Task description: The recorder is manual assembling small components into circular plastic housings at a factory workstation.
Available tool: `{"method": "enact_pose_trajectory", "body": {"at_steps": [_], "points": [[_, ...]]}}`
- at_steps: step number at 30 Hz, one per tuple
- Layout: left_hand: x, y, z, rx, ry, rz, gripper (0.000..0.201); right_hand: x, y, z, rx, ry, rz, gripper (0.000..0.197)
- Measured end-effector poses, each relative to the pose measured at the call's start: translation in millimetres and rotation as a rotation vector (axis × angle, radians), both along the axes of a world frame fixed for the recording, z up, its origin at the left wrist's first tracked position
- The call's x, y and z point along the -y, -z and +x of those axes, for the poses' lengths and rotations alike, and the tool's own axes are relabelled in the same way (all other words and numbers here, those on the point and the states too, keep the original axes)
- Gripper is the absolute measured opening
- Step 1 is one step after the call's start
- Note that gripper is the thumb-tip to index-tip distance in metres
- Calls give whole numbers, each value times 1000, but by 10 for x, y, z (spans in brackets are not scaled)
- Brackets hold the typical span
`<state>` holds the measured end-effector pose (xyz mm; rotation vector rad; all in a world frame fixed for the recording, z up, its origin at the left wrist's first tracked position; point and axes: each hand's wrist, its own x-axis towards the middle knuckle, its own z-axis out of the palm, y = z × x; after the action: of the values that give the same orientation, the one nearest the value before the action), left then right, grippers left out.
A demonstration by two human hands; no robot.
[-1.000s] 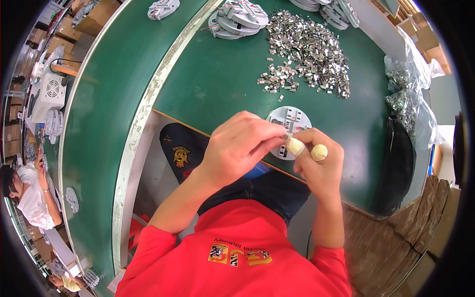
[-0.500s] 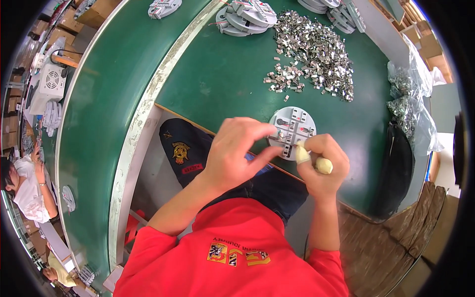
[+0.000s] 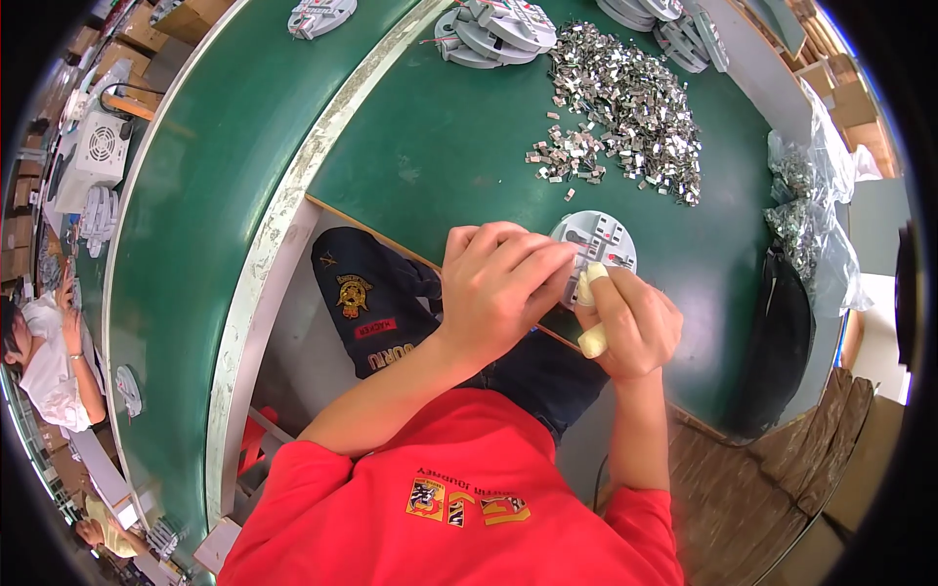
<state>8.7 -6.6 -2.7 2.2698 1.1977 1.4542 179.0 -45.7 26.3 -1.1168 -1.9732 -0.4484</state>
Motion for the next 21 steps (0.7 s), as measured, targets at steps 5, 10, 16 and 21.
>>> {"method": "enact_pose_trajectory", "body": {"at_steps": [5,10,16,21], "points": [[13,37,3,-2,15,23,25,21,-44,19,66,-1,-54,20],[8,11,-20,-44,35,41,31,20,-46,41,113,-15,-52,20],[3,-40,-41,-64,76,12,28,35,-34,87,126,-39,-83,20],[-141,55,-84,49,206,-140,21,40,-19,187,-11,-5,-222,23]]}}
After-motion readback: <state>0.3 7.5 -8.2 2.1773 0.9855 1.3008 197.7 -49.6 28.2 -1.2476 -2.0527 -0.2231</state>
